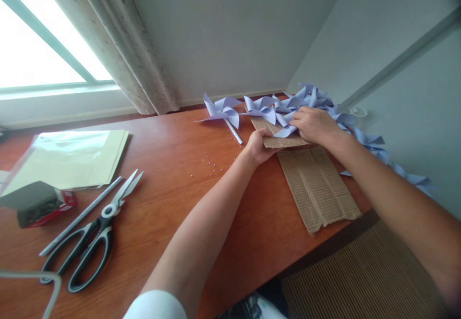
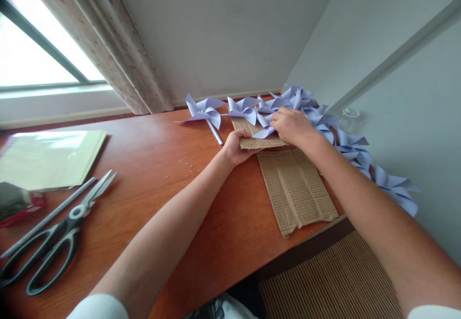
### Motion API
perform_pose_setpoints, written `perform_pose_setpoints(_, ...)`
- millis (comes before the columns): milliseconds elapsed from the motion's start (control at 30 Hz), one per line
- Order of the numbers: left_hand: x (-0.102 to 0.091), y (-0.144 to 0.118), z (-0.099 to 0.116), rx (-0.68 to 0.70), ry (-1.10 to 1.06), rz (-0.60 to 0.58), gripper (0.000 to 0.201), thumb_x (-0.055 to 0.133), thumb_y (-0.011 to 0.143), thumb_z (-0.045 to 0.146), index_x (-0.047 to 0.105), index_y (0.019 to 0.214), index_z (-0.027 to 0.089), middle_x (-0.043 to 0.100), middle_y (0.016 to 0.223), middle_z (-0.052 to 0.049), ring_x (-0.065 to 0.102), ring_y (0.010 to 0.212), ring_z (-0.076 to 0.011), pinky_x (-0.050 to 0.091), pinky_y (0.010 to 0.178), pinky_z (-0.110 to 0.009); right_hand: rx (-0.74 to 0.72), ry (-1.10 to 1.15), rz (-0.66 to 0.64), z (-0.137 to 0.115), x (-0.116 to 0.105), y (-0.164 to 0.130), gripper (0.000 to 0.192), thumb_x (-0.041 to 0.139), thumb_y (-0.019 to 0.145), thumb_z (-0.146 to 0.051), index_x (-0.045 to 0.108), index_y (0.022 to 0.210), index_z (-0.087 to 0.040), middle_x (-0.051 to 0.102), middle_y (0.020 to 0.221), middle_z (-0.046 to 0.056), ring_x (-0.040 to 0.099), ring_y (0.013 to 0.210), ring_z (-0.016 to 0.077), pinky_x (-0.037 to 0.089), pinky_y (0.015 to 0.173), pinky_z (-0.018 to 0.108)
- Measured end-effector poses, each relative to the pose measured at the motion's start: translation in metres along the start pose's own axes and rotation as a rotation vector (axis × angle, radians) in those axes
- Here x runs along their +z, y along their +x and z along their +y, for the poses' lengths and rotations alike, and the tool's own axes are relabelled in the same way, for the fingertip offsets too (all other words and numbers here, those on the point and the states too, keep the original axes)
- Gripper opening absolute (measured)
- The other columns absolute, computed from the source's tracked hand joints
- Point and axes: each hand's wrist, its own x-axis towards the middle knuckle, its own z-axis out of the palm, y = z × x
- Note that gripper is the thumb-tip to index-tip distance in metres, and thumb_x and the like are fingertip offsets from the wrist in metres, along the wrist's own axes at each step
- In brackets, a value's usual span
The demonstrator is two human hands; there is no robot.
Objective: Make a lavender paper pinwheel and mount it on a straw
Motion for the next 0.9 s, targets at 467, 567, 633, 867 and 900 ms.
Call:
perform_pose_setpoints(467, -0.002, 0.003, -0.002, -0.011, 0.02, 0.005, 0.024, 0.051, 0.066, 0.006, 0.061, 0.086, 0.015, 0.061, 0.073, -0.006, 0.06, 0.069, -0.0198, 0.059, 0.072, -0.035, 0.042, -0.06, 0.031, -0.01, 0.003, -0.005, 0.027, 0.049, 0.087, -0.006, 0.071, 0.076, -0.018, 0.071, 0.089, 0.011, 0.057, 0.093, 0.0263, 0.034, 0.067, 0.035)
perform_pose_setpoints(567, -0.002, 0.003, -0.003, -0.009, 0.028, -0.001, 0.024, 0.05, 0.065, 0.007, 0.061, 0.086, 0.014, 0.061, 0.074, -0.007, 0.061, 0.07, -0.02, 0.058, 0.072, -0.034, 0.046, -0.074, 0.033, -0.011, 0.004, -0.006, 0.029, 0.048, 0.087, -0.005, 0.071, 0.076, -0.019, 0.071, 0.089, 0.011, 0.057, 0.094, 0.0268, 0.036, 0.068, 0.036)
perform_pose_setpoints(633, -0.003, 0.004, -0.004, -0.006, 0.031, -0.004, 0.023, 0.05, 0.065, 0.007, 0.061, 0.085, 0.013, 0.061, 0.075, -0.007, 0.06, 0.07, -0.0198, 0.058, 0.074, -0.034, 0.05, -0.086, 0.028, -0.011, 0.004, -0.006, 0.028, 0.049, 0.087, -0.005, 0.071, 0.077, -0.019, 0.071, 0.089, 0.011, 0.058, 0.093, 0.0266, 0.036, 0.068, 0.035)
perform_pose_setpoints(867, -0.004, 0.006, -0.006, -0.009, 0.049, 0.009, 0.022, 0.051, 0.065, 0.008, 0.06, 0.085, 0.013, 0.059, 0.073, -0.006, 0.059, 0.072, -0.0198, 0.056, 0.08, -0.037, 0.028, -0.047, -0.001, -0.007, 0.005, -0.006, 0.023, 0.052, 0.086, -0.006, 0.071, 0.075, -0.016, 0.072, 0.088, 0.011, 0.058, 0.091, 0.0247, 0.034, 0.066, 0.033)
perform_pose_setpoints(900, -0.004, 0.006, -0.006, -0.006, 0.051, 0.01, 0.022, 0.051, 0.065, 0.008, 0.059, 0.085, 0.013, 0.059, 0.073, -0.006, 0.059, 0.072, -0.0196, 0.056, 0.08, -0.037, 0.025, -0.04, -0.004, -0.007, 0.005, -0.006, 0.023, 0.053, 0.086, -0.006, 0.071, 0.075, -0.016, 0.072, 0.088, 0.011, 0.058, 0.091, 0.0247, 0.033, 0.065, 0.034)
